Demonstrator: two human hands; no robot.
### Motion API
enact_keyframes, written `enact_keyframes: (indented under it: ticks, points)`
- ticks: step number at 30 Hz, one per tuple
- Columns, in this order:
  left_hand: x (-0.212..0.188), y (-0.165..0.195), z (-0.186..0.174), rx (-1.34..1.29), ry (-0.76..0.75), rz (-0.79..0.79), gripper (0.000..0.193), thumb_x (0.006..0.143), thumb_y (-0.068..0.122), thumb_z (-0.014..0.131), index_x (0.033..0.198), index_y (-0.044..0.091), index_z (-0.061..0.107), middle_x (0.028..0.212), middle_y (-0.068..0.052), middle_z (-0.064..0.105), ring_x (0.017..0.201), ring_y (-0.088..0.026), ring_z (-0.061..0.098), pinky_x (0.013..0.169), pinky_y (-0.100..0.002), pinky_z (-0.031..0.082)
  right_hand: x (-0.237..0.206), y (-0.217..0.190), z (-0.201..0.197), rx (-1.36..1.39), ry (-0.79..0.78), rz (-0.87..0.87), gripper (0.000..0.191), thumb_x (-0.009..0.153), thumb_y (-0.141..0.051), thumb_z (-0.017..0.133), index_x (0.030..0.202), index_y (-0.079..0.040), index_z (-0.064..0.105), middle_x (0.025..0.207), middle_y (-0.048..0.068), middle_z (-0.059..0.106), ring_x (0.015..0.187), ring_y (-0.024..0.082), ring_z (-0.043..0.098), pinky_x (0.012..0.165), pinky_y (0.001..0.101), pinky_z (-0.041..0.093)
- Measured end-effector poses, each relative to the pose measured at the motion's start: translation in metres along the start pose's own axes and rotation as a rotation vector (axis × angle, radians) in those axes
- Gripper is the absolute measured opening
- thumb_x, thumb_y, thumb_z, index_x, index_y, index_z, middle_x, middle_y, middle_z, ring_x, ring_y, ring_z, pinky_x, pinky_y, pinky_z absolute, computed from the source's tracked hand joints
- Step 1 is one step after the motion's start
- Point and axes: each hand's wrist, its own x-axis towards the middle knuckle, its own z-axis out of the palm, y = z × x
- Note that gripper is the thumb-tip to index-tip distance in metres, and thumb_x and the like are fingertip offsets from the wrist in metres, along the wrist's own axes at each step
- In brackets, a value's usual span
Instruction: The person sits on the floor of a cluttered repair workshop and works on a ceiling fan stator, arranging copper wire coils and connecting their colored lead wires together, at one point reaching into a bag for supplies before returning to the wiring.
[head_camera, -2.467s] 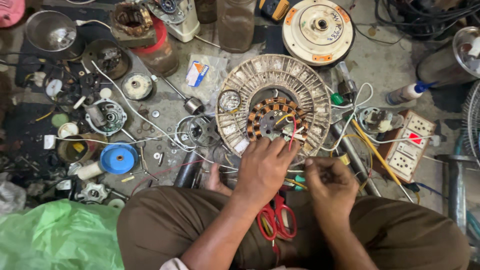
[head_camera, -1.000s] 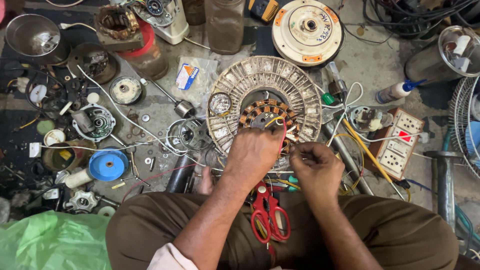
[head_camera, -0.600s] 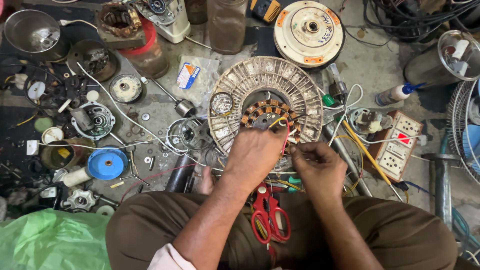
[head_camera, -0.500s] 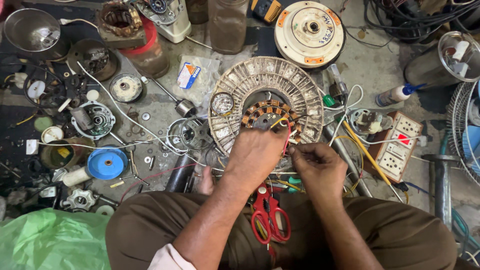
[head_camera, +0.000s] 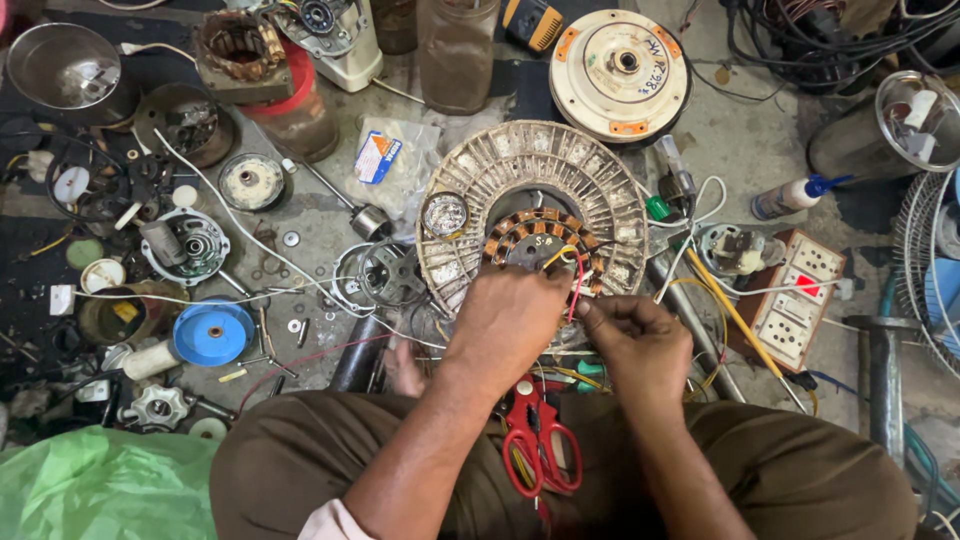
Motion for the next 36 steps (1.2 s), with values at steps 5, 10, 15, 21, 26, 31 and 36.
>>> enact_keyframes:
  ticks: [5, 10, 15, 21, 26, 31, 36]
  points:
    - [-0.001, 0.000, -0.005, -0.068, -0.029, -0.027, 0.016, 0.089, 0.011, 0.061, 0.101, 0.006, 0.072, 0.074, -0.013, 0.072, 0.071, -0.030, 0.074, 0.062, -0.044, 0.058, -0.003, 0.009, 0.006, 0.152, 0.008, -0.082, 0.017, 0.083, -0.008, 0.086, 0.088, 0.003, 0.073, 0.083, 0.004, 0.075, 0.069, 0.005, 0.062, 0.062, 0.0201, 0.051]
    - [-0.001, 0.000, -0.007, -0.110, -0.057, -0.041, 0.019, 0.092, 0.011, 0.059, 0.105, 0.005, 0.072, 0.075, -0.014, 0.073, 0.072, -0.032, 0.074, 0.063, -0.046, 0.058, 0.000, 0.010, 0.008, 0.288, -0.021, -0.001, 0.022, 0.085, -0.007, 0.085, 0.088, 0.005, 0.067, 0.081, 0.006, 0.074, 0.068, 0.006, 0.064, 0.061, 0.0210, 0.052]
    - [-0.003, 0.000, -0.008, -0.141, -0.038, -0.054, 0.022, 0.095, 0.012, 0.057, 0.110, 0.004, 0.072, 0.076, -0.016, 0.073, 0.071, -0.034, 0.073, 0.062, -0.048, 0.057, -0.011, 0.002, 0.000, 0.151, -0.025, 0.085, 0.013, 0.086, -0.003, 0.079, 0.098, 0.000, 0.074, 0.083, 0.004, 0.074, 0.070, 0.007, 0.063, 0.063, 0.0204, 0.051]
    - [-0.004, 0.000, -0.009, -0.166, -0.039, -0.051, 0.023, 0.092, 0.009, 0.058, 0.108, 0.004, 0.073, 0.079, -0.017, 0.073, 0.074, -0.034, 0.073, 0.064, -0.048, 0.058, -0.009, 0.000, -0.001, 0.242, -0.066, -0.008, 0.020, 0.083, -0.002, 0.080, 0.097, 0.003, 0.066, 0.083, 0.005, 0.072, 0.071, 0.008, 0.067, 0.065, 0.0220, 0.057]
    - [-0.005, 0.000, -0.011, -0.221, -0.044, -0.066, 0.022, 0.091, 0.007, 0.058, 0.107, 0.004, 0.073, 0.079, -0.017, 0.073, 0.075, -0.034, 0.073, 0.067, -0.048, 0.057, -0.001, 0.000, -0.006, 0.197, -0.098, 0.111, 0.019, 0.084, -0.002, 0.080, 0.094, 0.004, 0.065, 0.077, 0.008, 0.070, 0.064, 0.011, 0.064, 0.058, 0.0249, 0.055]
    - [-0.008, 0.001, -0.011, -0.239, 0.006, -0.059, 0.020, 0.090, 0.008, 0.059, 0.102, 0.006, 0.075, 0.079, -0.018, 0.072, 0.077, -0.035, 0.072, 0.069, -0.049, 0.057, -0.004, -0.016, -0.002, 0.018, -0.115, -0.009, 0.025, 0.083, -0.003, 0.083, 0.101, 0.002, 0.067, 0.086, 0.003, 0.068, 0.065, 0.006, 0.051, 0.056, 0.0232, 0.045]
    - [-0.008, -0.001, -0.012, -0.235, 0.026, -0.057, 0.016, 0.085, 0.008, 0.061, 0.094, 0.007, 0.075, 0.083, -0.017, 0.073, 0.078, -0.035, 0.072, 0.071, -0.048, 0.057, -0.007, -0.045, -0.007, -0.288, -0.154, -0.441, 0.037, 0.086, -0.005, 0.074, 0.123, -0.005, 0.068, 0.087, 0.008, 0.057, 0.064, 0.014, 0.054, 0.056, 0.0295, 0.046]
